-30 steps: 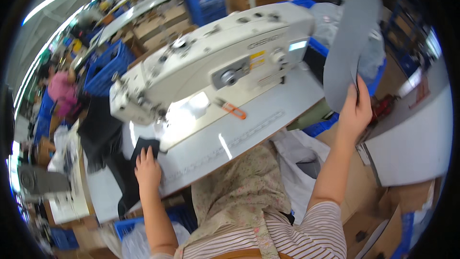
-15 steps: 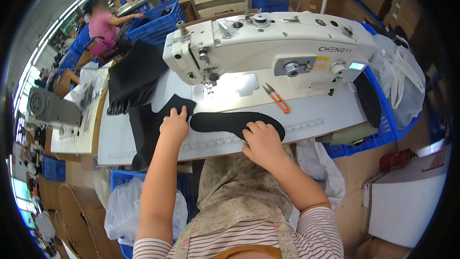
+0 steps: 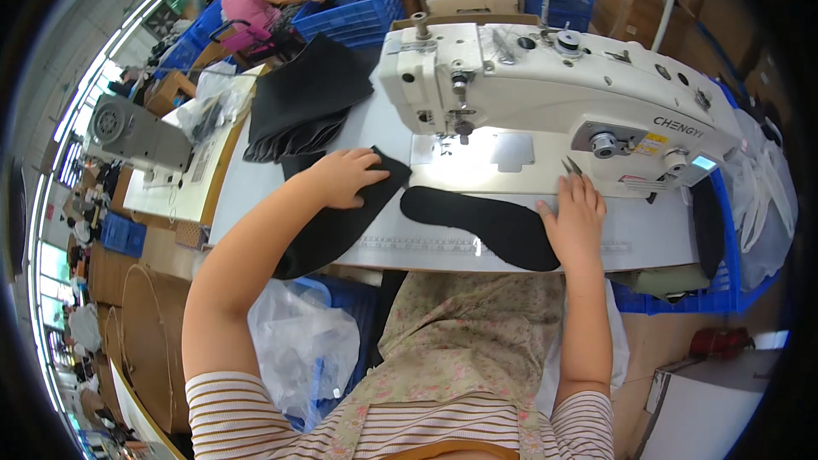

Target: The person stitches fabric pieces together using a sewing machine, trims thread using snips, and aligns another set of fabric pieces to sew them together.

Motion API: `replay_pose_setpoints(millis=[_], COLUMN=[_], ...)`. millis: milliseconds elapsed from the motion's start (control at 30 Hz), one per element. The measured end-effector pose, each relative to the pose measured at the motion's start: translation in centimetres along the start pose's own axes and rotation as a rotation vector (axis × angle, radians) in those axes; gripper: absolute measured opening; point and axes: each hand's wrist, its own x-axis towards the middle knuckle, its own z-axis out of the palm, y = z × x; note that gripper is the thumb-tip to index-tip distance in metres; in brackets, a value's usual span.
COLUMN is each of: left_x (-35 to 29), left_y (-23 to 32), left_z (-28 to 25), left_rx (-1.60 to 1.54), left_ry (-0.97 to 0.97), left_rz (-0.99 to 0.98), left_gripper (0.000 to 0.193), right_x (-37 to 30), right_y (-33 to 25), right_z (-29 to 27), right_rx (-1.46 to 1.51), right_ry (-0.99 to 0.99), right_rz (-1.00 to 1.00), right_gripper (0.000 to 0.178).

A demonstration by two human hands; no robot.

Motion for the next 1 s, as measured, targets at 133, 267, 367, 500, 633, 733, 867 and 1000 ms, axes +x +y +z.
replay_pose_setpoints(millis=[133,267,367,500,633,733,867,1000], left_x=[-1.0,0.4,1.1,2.0,3.0,3.9,4.9,4.5], left_y=[-1.0,1.1,3.4,3.4,3.9,4.7,4.4,3.8], left_z=[3.7,3.3,1.8,3.3,4.1,4.6,5.0,5.6], left_rx=[-0.133,-0.063,-0.044,-0.084,-0.148,-0.334,-0.540,-0.380], left_ry=[0.265,0.303,0.233,0.406,0.474,0.518,0.546,0.546], left_rz=[0.077,0.024,-0.020,0.011,0.066,0.027,0.036,-0.196], left_gripper=[0.069,0.066,0.066,0.066,0.069,0.074,0.076,0.074], right_x=[1.1,1.4,1.9,3.1,4.0,4.6,5.4,5.5], right_y=[-4.9,-10.0,-11.5,-10.9,-8.6,-8.2,-8.8,-8.4], right_z=[-2.1,-1.4,0.1,0.7,1.5,1.7,1.2,1.6], right_rx=[0.158,0.366,0.363,0.251,0.195,0.200,0.314,0.342], right_ry=[0.028,-0.050,-0.069,-0.139,-0.060,-0.039,-0.129,-0.159], right_rz=[-0.218,-0.550,-0.637,-0.656,-0.547,-0.519,-0.446,-0.433], right_gripper=[0.049,0.037,0.034,0.032,0.034,0.039,0.042,0.041])
